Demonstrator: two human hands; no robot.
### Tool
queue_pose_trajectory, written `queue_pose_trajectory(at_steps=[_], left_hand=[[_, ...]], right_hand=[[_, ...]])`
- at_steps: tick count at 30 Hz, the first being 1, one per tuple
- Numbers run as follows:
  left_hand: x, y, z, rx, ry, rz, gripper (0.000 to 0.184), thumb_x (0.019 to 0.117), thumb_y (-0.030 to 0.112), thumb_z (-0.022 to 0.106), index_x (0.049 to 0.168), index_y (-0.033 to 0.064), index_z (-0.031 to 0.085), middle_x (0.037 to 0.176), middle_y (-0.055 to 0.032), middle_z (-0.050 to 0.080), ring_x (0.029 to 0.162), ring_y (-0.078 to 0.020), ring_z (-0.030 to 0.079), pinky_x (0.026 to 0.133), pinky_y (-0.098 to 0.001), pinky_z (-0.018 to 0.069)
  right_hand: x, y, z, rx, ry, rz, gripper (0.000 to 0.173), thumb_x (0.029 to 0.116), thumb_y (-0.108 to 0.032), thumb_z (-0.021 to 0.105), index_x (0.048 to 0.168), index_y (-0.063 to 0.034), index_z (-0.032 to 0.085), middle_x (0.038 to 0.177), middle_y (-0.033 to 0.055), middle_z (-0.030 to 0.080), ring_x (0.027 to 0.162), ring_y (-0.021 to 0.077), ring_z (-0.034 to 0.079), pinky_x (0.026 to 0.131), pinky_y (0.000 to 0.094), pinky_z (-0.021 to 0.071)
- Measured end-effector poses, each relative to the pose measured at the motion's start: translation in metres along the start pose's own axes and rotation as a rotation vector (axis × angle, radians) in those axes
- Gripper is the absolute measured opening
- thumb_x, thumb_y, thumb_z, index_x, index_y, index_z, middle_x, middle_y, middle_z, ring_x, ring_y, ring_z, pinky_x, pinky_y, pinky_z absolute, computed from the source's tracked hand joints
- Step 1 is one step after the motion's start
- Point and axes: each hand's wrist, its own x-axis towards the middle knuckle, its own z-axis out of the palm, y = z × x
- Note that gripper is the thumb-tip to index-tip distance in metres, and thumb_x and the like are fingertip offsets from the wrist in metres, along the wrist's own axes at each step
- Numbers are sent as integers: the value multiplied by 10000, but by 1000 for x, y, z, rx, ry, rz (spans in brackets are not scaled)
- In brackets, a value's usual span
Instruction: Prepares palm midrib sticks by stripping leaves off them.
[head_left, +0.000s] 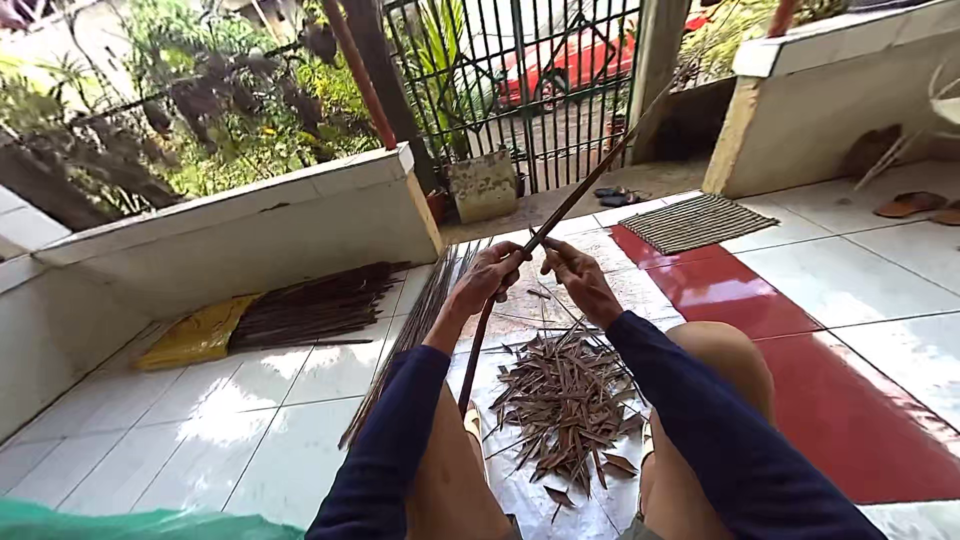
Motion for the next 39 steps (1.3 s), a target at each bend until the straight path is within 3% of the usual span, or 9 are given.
queue_pose_trajectory(at_steps=[4,11,14,17,29,34,37,39], left_hand=[[5,4,6,-47,13,-43,238,1112,248,456,1166,79,616,732,-35,556,469,-80,443,423,-211,424],[10,-1,11,-141,-21,4,223,1105,288,477,1153,121,616,631,6,425,428,-62,362,390,-193,365],[10,0,9,-189,-34,-6,225,1103,267,474,1093,96,620,627,7,429,429,-62,367,393,-193,375],[11,-1,4,-233,-87,-28,218,1104,264,470,1047,100,603,621,22,404,430,-58,345,391,-188,356],[14,-1,-7,-373,-185,-105,220,1106,256,446,973,125,563,618,45,370,433,-49,326,397,-181,336],[13,-1,-9,-396,-197,-124,223,1103,252,441,969,126,568,612,49,364,430,-47,321,401,-182,333],[15,-3,-9,-374,-204,-136,220,1103,246,441,965,128,565,620,44,372,434,-51,324,401,-183,333],[16,-4,-8,-363,-208,-148,214,1102,239,442,969,126,566,621,45,376,431,-46,318,391,-177,321]], right_hand=[[1,-1,1,14,-15,-27,368,1104,-262,482,1441,-193,612,872,28,657,670,128,552,625,317,480],[-1,1,4,-13,-28,-28,357,1095,-262,503,1425,-202,625,868,23,668,683,127,575,650,328,500],[2,6,4,-14,-30,-52,362,1090,-253,511,1429,-204,628,895,13,693,745,113,620,724,326,533],[1,5,5,-67,-27,-53,361,1088,-244,521,1434,-216,622,911,22,682,724,115,596,694,328,517],[0,3,8,-103,-13,-46,351,1083,-240,539,1419,-221,637,1088,7,729,816,89,640,779,308,539],[-2,5,9,-123,5,-57,358,1086,-248,532,1431,-238,627,1071,8,723,765,95,619,727,311,528],[-1,10,11,-145,36,-52,360,1079,-273,545,1428,-253,633,1287,-46,707,1022,61,682,926,329,549],[-2,11,13,-178,73,-58,356,1079,-297,546,1420,-255,639,1328,-45,688,1097,82,675,963,377,542]])
